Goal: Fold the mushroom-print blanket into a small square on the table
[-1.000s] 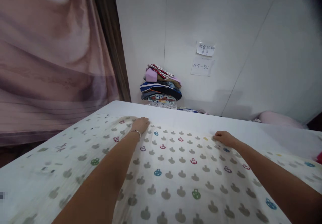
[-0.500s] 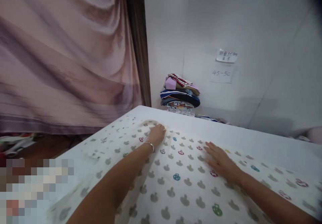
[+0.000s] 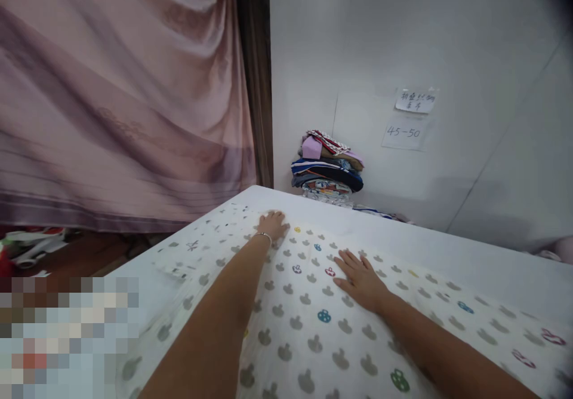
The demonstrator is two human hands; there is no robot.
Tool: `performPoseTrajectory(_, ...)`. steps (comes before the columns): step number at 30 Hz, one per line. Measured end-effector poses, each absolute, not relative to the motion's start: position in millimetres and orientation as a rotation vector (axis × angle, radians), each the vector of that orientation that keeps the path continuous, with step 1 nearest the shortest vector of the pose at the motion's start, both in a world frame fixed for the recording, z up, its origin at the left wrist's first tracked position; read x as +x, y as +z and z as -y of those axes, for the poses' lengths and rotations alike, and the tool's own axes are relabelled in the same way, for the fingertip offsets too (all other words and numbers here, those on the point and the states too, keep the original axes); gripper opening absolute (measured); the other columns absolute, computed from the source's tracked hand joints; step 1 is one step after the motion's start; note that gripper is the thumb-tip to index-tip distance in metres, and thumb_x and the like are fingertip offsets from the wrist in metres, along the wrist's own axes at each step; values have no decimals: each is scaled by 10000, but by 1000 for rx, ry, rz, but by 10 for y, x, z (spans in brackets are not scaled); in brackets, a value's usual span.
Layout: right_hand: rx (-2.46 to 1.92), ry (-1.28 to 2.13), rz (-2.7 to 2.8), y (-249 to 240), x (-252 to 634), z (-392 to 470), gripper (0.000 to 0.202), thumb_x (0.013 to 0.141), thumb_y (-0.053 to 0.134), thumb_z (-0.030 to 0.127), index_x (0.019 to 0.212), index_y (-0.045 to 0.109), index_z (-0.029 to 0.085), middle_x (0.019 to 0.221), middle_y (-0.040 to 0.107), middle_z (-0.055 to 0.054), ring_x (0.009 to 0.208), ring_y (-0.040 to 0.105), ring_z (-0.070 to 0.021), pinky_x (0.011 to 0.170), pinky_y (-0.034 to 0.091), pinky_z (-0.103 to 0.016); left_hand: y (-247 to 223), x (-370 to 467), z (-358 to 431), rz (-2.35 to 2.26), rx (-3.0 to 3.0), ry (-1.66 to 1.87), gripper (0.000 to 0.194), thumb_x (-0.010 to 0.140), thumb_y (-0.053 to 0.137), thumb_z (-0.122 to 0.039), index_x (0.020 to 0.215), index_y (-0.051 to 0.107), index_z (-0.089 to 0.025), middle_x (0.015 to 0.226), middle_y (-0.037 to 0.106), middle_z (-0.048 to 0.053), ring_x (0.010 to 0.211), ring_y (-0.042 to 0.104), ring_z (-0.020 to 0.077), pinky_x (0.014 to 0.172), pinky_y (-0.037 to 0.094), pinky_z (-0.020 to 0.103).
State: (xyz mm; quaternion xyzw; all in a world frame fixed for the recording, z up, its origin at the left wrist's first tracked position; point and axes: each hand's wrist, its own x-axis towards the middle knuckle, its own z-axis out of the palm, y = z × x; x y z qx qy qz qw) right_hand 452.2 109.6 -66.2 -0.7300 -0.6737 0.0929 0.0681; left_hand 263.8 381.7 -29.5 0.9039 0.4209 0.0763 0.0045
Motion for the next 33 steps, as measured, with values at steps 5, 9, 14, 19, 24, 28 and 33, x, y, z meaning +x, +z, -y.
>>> performPoseTrajectory(5, -2208, 279, 2032, -632, 4518, -1092, 713, 883, 158, 666, 1455, 248, 248, 1527, 114, -17, 1403, 64, -227, 1122, 51, -473, -227, 2612, -3405, -1168, 2902, 356, 368, 910, 380, -390, 1184, 550, -213, 1336, 480, 84, 1241, 403, 212, 1054, 265, 393)
performPoseTrajectory(9, -2238, 324, 2023, -536, 4476, -1125, 710, 888, 180, 651, 1454, 251, 228, 1529, 114, -31, 1404, 55, -226, 1118, 33, -475, -390, 2650, -2853, -848, 2928, 309, 446, 933, 304, -455, 1299, 460, -252, 1416, 413, 60, 1313, 333, 200, 1079, 250, 409)
performPoseTrajectory(14, -2332, 398, 1886, -339, 4209, -926, 721, 902, 182, 617, 1465, 210, 167, 1531, 71, -82, 1404, 19, -248, 1103, 13, -505, -464, 2680, -2588, -868, 2843, 18, 524, 918, 292, -493, 1394, 330, -278, 1510, 238, 36, 1394, 170, 218, 1115, 137, 484)
performPoseTrajectory(19, -2280, 452, 1849, -227, 4030, 13, 730, 895, 176, 639, 1475, 176, 195, 1533, 59, -47, 1405, 18, -234, 1116, -21, -466, -253, 2639, -2473, -952, 2835, -36, 596, 905, 268, -539, 1424, 297, -248, 1523, 166, 75, 1400, 130, 264, 1093, 153, 515)
performPoseTrajectory(24, -2539, 368, 1542, -265, 4338, 1259, 712, 896, 190, 633, 1471, 198, 214, 1531, 74, -35, 1404, 22, -243, 1116, -12, -466, -371, 2301, -2190, -684, 2996, 84, 623, 890, 287, -555, 1432, 293, -247, 1517, 185, 45, 1403, 126, 248, 1114, 89, 492)
performPoseTrajectory(28, -2729, 356, 1290, -373, 4627, 1817, 704, 897, 199, 620, 1457, 247, 196, 1529, 90, -65, 1404, 34, -243, 1108, 19, -498, -434, 2156, -2080, -754, 2958, -36, 584, 896, 282, -495, 1425, 310, -248, 1503, 230, 51, 1393, 170, 257, 1099, 146, 516)
performPoseTrajectory(33, -2618, 357, 1242, -359, 4754, 1972, 660, 910, 199, 601, 1461, 227, 239, 1535, 65, -43, 1405, 17, -218, 1115, 31, -465, -300, 2267, -1948, -843, 2963, -59, 613, 889, 264, -502, 1430, 301, -216, 1510, 195, 73, 1391, 163, 273, 1086, 205, 523)
